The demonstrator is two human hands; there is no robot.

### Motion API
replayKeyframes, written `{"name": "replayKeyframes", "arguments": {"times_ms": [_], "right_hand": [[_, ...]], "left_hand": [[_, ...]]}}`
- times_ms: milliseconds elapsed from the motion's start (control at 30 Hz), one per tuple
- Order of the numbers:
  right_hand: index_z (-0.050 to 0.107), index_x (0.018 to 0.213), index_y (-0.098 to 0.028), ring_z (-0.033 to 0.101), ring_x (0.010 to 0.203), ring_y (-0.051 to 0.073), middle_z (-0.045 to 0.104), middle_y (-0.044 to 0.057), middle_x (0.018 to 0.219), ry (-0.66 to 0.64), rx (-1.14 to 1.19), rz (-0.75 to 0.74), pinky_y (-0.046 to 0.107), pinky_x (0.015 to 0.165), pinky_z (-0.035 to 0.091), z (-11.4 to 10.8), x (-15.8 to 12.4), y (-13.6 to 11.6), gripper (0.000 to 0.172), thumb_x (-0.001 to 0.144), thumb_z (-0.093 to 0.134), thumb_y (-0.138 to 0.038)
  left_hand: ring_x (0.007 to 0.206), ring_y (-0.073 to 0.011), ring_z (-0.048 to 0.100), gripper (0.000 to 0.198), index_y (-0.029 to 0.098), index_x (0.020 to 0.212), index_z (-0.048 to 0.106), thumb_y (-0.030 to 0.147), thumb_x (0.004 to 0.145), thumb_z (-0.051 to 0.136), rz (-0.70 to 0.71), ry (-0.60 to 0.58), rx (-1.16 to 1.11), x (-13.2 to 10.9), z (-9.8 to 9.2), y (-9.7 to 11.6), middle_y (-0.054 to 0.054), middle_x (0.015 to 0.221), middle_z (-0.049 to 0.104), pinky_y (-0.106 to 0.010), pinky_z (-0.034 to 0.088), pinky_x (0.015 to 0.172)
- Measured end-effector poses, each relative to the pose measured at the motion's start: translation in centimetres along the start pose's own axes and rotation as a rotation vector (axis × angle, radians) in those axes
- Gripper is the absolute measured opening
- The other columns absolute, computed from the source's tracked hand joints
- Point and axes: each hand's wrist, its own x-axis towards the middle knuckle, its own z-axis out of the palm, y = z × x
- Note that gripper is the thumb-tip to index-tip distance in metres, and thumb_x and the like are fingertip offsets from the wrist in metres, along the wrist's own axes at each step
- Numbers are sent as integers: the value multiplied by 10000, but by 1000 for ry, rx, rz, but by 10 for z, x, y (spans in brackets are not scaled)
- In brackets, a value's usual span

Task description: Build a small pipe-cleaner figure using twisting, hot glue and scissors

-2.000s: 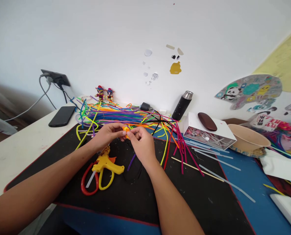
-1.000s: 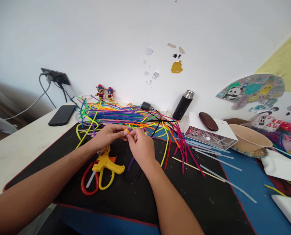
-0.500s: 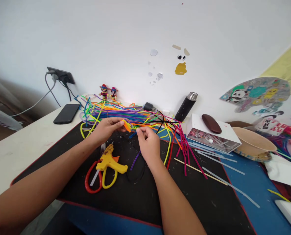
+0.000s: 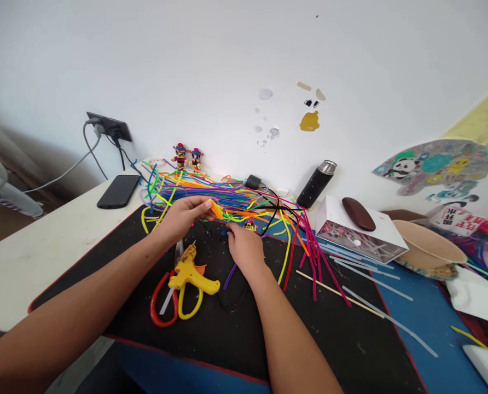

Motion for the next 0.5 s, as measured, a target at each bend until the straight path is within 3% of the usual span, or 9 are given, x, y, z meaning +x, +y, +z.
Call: {"name": "replayKeyframes", "arguments": {"times_ms": [133, 267, 500], "right_hand": [[751, 1293, -273, 770, 930, 277, 827, 106, 1070, -26, -56, -3, 328, 735, 467, 5, 5, -1, 327, 1020, 571, -251], [770, 1165, -242, 740, 822, 258, 809, 98, 945, -7, -30, 9, 312, 668, 407, 8, 7, 0, 229, 995, 616, -237], [741, 935, -208, 527, 577, 170, 576, -34, 615, 83, 361, 53, 282, 581, 311, 8, -1, 9, 134, 933, 628, -278]], "left_hand": [[720, -184, 710, 511, 146, 917, 782, 623, 750, 853, -1, -27, 32, -2, 1, 2, -63, 807, 778, -335, 618, 757], [720, -194, 719, 519, 141, 939, 781, 634, 783, 820, -2, -58, 85, -4, 1, 2, -83, 846, 794, -336, 609, 739], [707, -195, 720, 544, 138, 980, 769, 638, 772, 827, 20, -24, 112, -1, -3, -4, -71, 815, 784, -341, 611, 742]]}}
